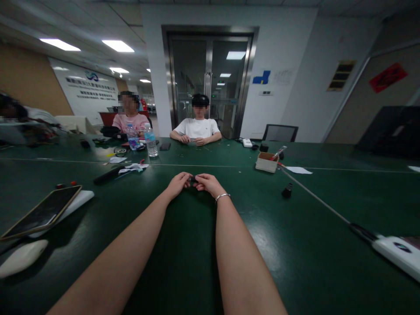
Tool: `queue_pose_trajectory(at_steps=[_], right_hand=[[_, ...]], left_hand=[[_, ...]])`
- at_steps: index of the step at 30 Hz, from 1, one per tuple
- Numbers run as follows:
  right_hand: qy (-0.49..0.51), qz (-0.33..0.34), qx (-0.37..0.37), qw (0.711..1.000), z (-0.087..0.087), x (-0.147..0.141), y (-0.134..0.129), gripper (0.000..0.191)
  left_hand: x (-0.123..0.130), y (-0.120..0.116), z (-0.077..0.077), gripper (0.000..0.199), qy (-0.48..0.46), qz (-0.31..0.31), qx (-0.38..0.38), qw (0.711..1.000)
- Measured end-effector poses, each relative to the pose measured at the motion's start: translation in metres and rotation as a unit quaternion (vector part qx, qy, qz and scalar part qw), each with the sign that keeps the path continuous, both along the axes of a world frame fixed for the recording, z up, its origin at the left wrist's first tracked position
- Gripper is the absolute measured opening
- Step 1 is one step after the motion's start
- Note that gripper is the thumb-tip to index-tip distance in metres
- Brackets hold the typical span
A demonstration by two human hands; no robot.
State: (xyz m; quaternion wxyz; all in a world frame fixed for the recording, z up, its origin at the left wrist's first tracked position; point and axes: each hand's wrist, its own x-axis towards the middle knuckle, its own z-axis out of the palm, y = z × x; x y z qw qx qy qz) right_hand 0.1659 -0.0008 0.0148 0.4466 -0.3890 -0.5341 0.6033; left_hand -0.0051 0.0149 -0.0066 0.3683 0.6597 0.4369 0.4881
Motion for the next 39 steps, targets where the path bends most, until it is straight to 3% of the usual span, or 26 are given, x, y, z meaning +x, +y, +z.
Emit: queue_pose_trajectory(at_steps=[14, 21, 39], right_hand=[[-0.001, -0.002, -0.003, 1.000, 0.0018, -0.0008, -0.0017, 0.011], [-0.002, -0.001, -0.004, 1.000, 0.0028, -0.0007, -0.0022, 0.008], [0.000, 0.002, -0.002, 1.000, 0.0028, -0.0006, -0.0020, 0.010]], left_hand=[[0.0000, -0.0012, 0.0015, 0.028, 0.005, -0.016, -0.002, 1.000], [-0.0007, -0.0013, 0.0024, 0.027, 0.022, 0.010, 0.004, 1.000], [-0.0004, -0.0037, 0.0018, 0.021, -0.015, 0.004, 0.030, 0.999]])
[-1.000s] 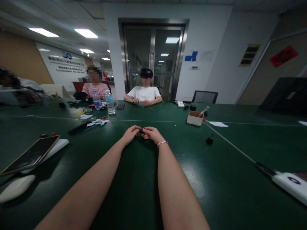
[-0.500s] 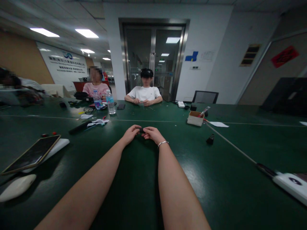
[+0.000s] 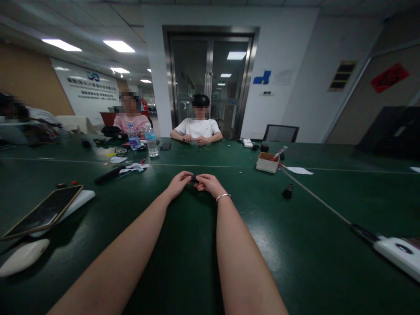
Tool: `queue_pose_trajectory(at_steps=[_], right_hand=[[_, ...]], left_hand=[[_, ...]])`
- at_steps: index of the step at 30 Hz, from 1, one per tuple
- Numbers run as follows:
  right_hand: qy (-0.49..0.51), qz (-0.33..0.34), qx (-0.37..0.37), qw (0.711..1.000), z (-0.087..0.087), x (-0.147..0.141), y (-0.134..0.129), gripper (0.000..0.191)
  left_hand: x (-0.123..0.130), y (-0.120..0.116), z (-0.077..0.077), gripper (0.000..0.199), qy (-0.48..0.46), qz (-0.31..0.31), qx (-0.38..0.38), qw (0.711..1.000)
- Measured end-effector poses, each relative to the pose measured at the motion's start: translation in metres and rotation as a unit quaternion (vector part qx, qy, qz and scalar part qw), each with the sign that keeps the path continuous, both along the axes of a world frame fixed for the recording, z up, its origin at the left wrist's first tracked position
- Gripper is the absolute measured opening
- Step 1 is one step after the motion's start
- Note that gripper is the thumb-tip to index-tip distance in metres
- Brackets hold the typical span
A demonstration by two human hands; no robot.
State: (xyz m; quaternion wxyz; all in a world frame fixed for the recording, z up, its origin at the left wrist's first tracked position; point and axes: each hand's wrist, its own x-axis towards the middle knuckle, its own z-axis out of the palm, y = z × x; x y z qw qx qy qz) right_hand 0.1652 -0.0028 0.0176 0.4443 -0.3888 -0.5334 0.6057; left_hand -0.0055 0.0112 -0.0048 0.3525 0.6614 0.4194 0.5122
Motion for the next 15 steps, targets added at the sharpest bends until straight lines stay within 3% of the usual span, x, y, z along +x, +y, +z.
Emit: queue_pose_trajectory(at_steps=[4, 10, 13, 15], right_hand=[[-0.002, -0.015, 0.002, 1.000, 0.0001, -0.0007, -0.0001, 0.008], [-0.024, -0.017, 0.015, 0.999, -0.0031, -0.0012, 0.0030, 0.020], [-0.013, -0.017, 0.017, 1.000, -0.0035, -0.0001, 0.0029, 0.016], [0.009, -0.017, 0.023, 1.000, -0.0026, 0.0006, 0.0017, 0.025]], left_hand=[[-0.0011, -0.0022, 0.0027, 0.025, -0.007, 0.000, 0.031, 1.000], [-0.0013, -0.0044, 0.0067, 0.027, -0.033, -0.016, 0.029, 0.999], [-0.0020, -0.0029, 0.0059, 0.025, -0.032, -0.019, 0.026, 0.999], [-0.0023, -0.0016, 0.0047, 0.024, -0.032, -0.018, 0.025, 0.999]])
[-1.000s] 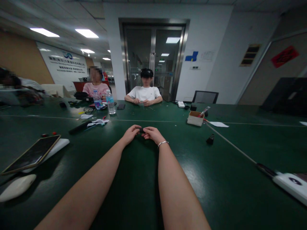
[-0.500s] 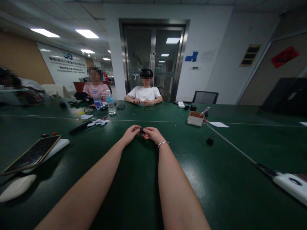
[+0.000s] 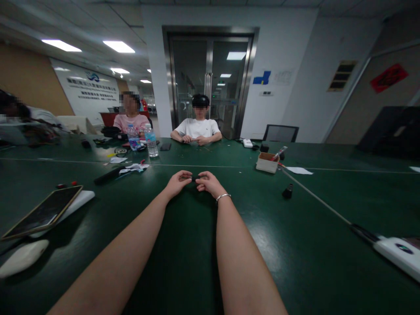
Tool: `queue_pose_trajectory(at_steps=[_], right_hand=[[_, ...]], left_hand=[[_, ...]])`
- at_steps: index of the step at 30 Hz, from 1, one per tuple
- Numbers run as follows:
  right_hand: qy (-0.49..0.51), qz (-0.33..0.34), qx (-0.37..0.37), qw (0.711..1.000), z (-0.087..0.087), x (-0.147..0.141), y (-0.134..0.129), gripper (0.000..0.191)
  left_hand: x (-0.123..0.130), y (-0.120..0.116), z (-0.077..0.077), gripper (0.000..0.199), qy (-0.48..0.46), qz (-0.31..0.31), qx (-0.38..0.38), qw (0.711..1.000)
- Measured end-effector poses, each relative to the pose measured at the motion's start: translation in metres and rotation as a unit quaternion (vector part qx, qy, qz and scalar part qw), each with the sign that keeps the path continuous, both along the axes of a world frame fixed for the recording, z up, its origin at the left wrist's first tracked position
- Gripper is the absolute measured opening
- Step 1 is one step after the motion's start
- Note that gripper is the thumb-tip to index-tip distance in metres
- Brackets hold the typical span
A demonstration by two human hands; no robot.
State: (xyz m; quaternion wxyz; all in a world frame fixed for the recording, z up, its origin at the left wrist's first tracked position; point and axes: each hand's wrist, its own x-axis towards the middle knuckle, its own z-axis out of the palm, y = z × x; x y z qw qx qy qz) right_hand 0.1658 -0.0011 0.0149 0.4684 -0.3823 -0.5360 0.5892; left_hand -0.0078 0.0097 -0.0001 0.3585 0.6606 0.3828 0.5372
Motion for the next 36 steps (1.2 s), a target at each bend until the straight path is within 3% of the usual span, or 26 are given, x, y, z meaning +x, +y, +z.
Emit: queue_pose_trajectory(at_steps=[3, 8, 13, 17, 22, 27, 31, 36], right_hand=[[-0.004, 0.003, 0.003, 1.000, 0.0024, -0.0003, -0.0017, 0.035], [-0.066, -0.005, -0.008, 0.998, 0.0049, -0.0026, -0.0026, 0.018], [-0.037, 0.000, 0.014, 0.999, 0.0062, -0.0020, -0.0039, 0.040], [-0.070, 0.001, -0.011, 0.997, 0.0062, -0.0020, -0.0030, 0.018], [-0.027, -0.019, 0.011, 0.999, 0.0029, -0.0018, -0.0007, 0.036], [-0.045, -0.008, -0.008, 0.999, 0.0015, -0.0018, 0.0005, 0.019], [-0.030, -0.001, 0.017, 0.999, 0.0026, -0.0015, -0.0007, 0.036], [-0.048, -0.005, -0.008, 0.999, 0.0024, -0.0017, -0.0009, 0.018]], left_hand=[[0.0001, 0.0010, -0.0010, 0.023, -0.006, 0.004, 0.001, 1.000], [0.0008, -0.0004, 0.0001, 0.022, -0.008, 0.004, 0.002, 1.000], [0.0003, -0.0008, 0.0007, 0.021, -0.006, 0.010, -0.002, 1.000], [-0.0003, -0.0002, 0.0001, 0.021, -0.002, 0.010, 0.001, 1.000], [0.0003, 0.0000, -0.0005, 0.021, 0.000, 0.014, -0.004, 1.000], [0.0007, 0.0020, -0.0026, 0.020, -0.010, 0.017, 0.003, 1.000], [0.0000, 0.0028, -0.0036, 0.021, -0.014, 0.016, 0.000, 1.000], [-0.0004, 0.0007, -0.0020, 0.019, -0.007, 0.023, 0.002, 1.000]])
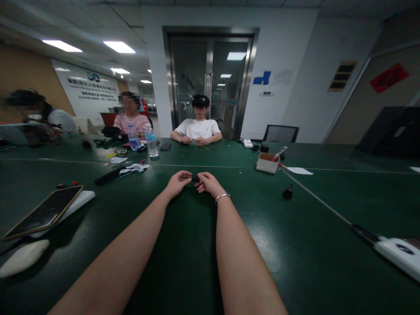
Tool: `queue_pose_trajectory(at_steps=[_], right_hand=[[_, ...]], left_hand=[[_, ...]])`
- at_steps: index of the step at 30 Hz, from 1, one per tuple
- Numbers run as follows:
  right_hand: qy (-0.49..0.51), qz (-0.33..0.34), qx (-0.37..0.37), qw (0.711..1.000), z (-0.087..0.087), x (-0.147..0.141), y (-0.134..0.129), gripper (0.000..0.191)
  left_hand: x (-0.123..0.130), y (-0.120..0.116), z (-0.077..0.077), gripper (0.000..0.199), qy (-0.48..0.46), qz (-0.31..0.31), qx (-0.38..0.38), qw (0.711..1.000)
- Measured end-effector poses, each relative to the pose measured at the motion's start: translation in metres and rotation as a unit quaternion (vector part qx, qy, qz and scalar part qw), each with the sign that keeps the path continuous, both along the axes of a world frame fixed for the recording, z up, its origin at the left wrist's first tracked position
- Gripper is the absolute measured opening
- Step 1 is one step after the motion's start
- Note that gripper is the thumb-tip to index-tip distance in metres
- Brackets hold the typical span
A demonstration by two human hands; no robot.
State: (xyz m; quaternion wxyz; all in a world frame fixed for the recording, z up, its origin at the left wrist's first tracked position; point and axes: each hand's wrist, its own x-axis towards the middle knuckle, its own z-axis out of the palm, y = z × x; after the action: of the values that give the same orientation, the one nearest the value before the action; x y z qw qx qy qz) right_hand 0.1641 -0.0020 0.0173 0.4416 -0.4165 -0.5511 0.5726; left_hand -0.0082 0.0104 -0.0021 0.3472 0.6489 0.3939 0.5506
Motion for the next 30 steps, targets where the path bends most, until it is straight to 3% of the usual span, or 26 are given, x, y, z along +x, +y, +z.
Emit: queue_pose_trajectory(at_steps=[5, 9, 13, 18, 22, 27, 30], right_hand=[[0.025, -0.006, 0.024, 0.999, -0.0014, 0.0004, 0.0011, 0.032], [0.005, -0.012, 0.005, 1.000, -0.0010, 0.0000, 0.0013, 0.018], [0.013, -0.001, 0.032, 0.999, -0.0001, 0.0004, 0.0006, 0.030], [-0.001, -0.013, 0.006, 1.000, -0.0003, 0.0007, 0.0001, 0.021], [0.013, -0.013, 0.033, 0.999, -0.0010, 0.0008, 0.0008, 0.037], [-0.018, -0.015, -0.001, 1.000, -0.0008, -0.0011, 0.0033, 0.020], [0.000, -0.014, 0.010, 1.000, -0.0002, -0.0007, 0.0029, 0.023]], left_hand=[[0.0002, -0.0003, 0.0005, 0.021, 0.009, 0.004, -0.007, 1.000], [0.0007, 0.0002, 0.0003, 0.020, 0.006, 0.002, -0.007, 1.000], [0.0006, 0.0007, 0.0000, 0.020, 0.015, 0.003, -0.011, 1.000], [0.0003, 0.0014, -0.0006, 0.018, 0.013, 0.004, -0.001, 1.000], [-0.0004, 0.0018, -0.0014, 0.019, 0.019, 0.010, -0.001, 1.000], [-0.0004, 0.0023, -0.0019, 0.018, 0.021, 0.009, -0.001, 1.000], [-0.0003, 0.0029, -0.0023, 0.019, 0.017, 0.011, -0.001, 1.000]])
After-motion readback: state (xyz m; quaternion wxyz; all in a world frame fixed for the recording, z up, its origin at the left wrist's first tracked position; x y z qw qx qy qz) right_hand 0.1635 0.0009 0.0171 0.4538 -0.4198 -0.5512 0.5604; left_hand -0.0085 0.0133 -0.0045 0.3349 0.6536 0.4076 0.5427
